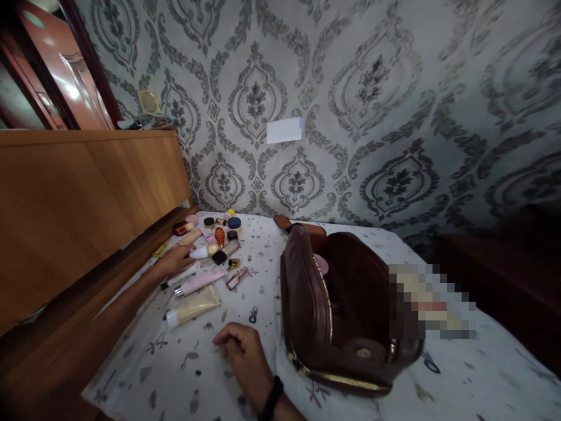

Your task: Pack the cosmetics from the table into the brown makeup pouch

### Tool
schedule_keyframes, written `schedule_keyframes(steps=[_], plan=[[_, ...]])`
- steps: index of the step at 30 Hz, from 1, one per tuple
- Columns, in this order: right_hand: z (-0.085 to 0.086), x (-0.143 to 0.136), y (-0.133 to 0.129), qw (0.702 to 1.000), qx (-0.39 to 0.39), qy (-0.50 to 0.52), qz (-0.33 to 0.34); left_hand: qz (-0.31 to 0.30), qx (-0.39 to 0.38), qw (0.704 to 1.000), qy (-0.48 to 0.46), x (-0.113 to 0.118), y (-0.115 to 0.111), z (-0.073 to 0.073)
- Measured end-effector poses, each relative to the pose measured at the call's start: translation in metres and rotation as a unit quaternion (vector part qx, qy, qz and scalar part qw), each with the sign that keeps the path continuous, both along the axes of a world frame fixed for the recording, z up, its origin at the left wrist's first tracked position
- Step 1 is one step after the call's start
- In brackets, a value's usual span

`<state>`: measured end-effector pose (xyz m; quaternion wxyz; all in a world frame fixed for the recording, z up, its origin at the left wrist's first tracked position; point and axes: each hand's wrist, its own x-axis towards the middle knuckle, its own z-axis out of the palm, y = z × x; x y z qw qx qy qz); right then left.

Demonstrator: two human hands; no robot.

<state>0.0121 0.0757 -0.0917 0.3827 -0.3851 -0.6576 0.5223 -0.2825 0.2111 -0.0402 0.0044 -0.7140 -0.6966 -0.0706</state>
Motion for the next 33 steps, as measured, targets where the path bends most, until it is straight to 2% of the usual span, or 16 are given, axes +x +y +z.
schedule_keyframes(steps=[9, 13, 17, 20, 24, 33], plan=[[-0.001, 0.002, -0.001, 0.999, 0.012, -0.039, 0.007, 0.067, 0.026, 0.993, 0.097, 0.008, 0.006, 0.004], [-0.006, 0.002, -0.001, 0.999, 0.033, -0.042, 0.001, 0.043, 0.046, 0.992, 0.109, 0.012, 0.017, 0.01], [-0.013, 0.002, 0.0, 0.999, 0.032, -0.041, 0.003, -0.012, 0.053, 0.993, 0.106, 0.027, 0.043, 0.014], [-0.019, 0.004, 0.002, 0.998, 0.038, -0.045, 0.018, -0.026, 0.039, 0.994, 0.098, 0.037, 0.064, 0.011], [-0.024, 0.007, 0.005, 0.997, 0.03, -0.052, 0.038, -0.027, 0.013, 0.996, 0.084, 0.038, 0.084, 0.006], [-0.024, 0.01, 0.005, 0.993, 0.058, -0.095, 0.046, -0.033, 0.002, 0.998, 0.054, 0.03, 0.103, -0.004]])
